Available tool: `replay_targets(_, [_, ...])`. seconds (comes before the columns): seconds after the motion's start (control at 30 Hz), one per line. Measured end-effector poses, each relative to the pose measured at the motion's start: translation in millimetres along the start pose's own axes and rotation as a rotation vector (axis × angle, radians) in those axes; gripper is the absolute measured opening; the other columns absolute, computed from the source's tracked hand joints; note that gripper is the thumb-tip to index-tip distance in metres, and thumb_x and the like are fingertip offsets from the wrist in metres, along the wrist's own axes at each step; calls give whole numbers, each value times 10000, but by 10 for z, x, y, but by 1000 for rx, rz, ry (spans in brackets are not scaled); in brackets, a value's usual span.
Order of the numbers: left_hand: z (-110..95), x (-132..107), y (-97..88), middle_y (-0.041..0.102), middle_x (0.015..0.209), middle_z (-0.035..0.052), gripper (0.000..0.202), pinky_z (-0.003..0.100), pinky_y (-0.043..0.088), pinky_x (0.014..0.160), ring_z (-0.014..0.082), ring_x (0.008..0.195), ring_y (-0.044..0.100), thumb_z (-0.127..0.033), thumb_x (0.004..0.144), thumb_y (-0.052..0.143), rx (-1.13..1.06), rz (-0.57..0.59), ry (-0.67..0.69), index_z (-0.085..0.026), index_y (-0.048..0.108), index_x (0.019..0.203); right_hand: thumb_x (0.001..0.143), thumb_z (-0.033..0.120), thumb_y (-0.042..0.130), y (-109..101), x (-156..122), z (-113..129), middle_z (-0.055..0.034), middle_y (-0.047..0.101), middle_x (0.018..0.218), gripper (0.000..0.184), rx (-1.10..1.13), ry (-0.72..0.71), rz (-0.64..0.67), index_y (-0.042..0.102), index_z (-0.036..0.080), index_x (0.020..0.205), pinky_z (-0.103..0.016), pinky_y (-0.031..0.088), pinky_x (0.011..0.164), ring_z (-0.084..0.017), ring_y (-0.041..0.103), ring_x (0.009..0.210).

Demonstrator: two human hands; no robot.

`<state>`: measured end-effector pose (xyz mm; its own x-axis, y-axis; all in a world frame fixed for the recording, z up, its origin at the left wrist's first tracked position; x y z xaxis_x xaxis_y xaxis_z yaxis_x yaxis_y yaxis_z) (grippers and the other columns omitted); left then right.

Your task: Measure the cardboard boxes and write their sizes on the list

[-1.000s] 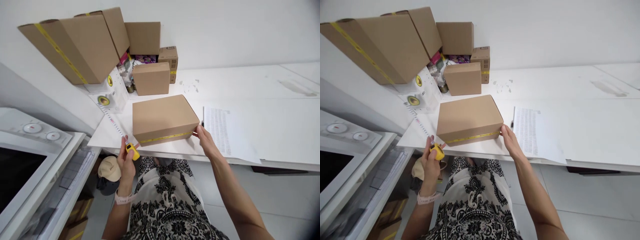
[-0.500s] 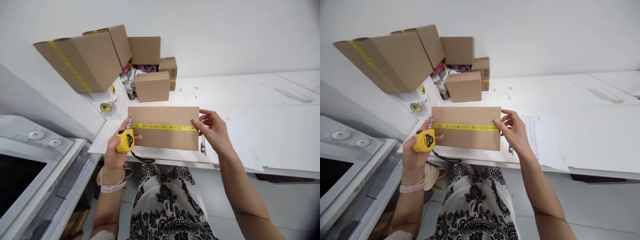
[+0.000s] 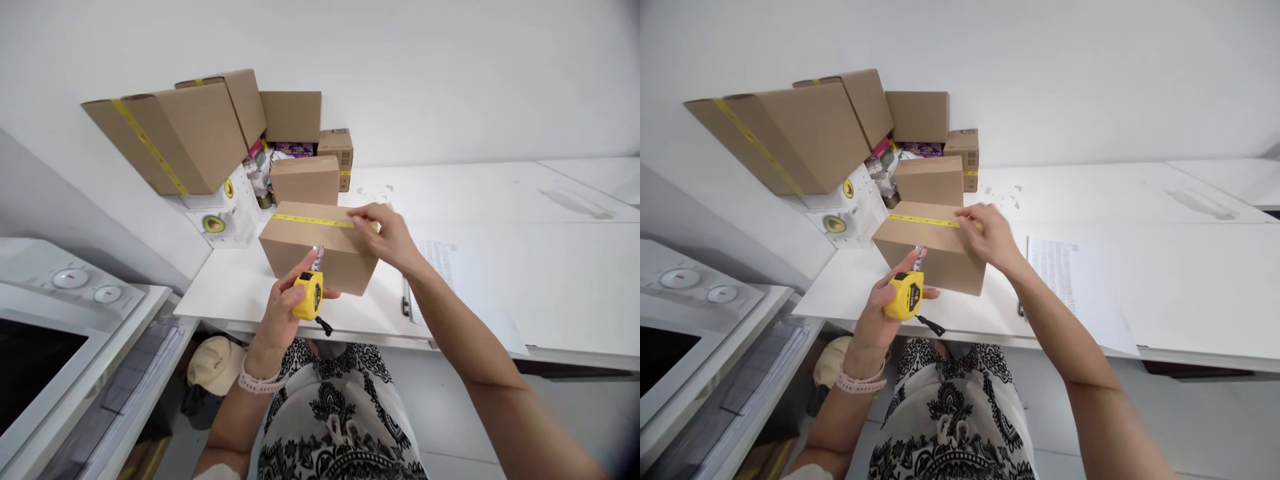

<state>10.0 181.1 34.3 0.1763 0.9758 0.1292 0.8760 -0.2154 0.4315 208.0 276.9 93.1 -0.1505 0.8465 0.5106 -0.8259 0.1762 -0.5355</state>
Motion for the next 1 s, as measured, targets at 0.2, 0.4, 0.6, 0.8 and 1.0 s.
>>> replay_targets(0.2, [92,27,81,762,1041,43,603,337,566,772,228,769,771,-391,748,789,52,3,-79,-248,712,1329,965,529,570,487,-241,432,-51,697,843,386,406,28,519,730,177,963,-293,460,674,-154,589,745])
replay_targets(0.4, [90,-26,6,718,1201,90,642,358,577,800,173,769,730,-348,784,759,121,35,-81,-227,645,1405,867,500,726,493,-47,206,-12,643,730,330,508,100,582,703,172,837,-258,455,588,-115,535,640])
replay_targets(0.6, [187,-90,67,670,1309,135,623,444,610,852,128,689,658,-367,829,709,-21,7,-109,-191,603,1417,780,366,861,205,950,-285,-25,692,734,238,540,152,257,752,155,800,-243,514,647,-102,578,657])
replay_targets(0.8, [282,-157,132,709,1021,84,579,436,609,814,178,691,697,-412,913,601,-114,1,-224,-116,565,1409,750,280,888,454,1206,-943,-34,695,702,215,405,409,162,729,143,701,-251,530,655,-106,588,642])
replay_targets(1.0, [166,-249,89,702,1016,90,556,466,614,794,182,644,695,-418,948,540,-170,9,-273,-106,546,1408,808,261,823,477,987,-894,-44,706,679,150,271,484,233,751,155,731,-252,504,563,-136,613,604])
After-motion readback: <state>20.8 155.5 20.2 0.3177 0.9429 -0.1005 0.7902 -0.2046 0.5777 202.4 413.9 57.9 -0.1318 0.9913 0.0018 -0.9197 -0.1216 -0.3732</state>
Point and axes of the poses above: each hand's wrist, its own x-axis towards the middle knuckle, its own y-axis out of the palm, z = x × y, the point moved 7 cm from there along x, towards the middle knuckle
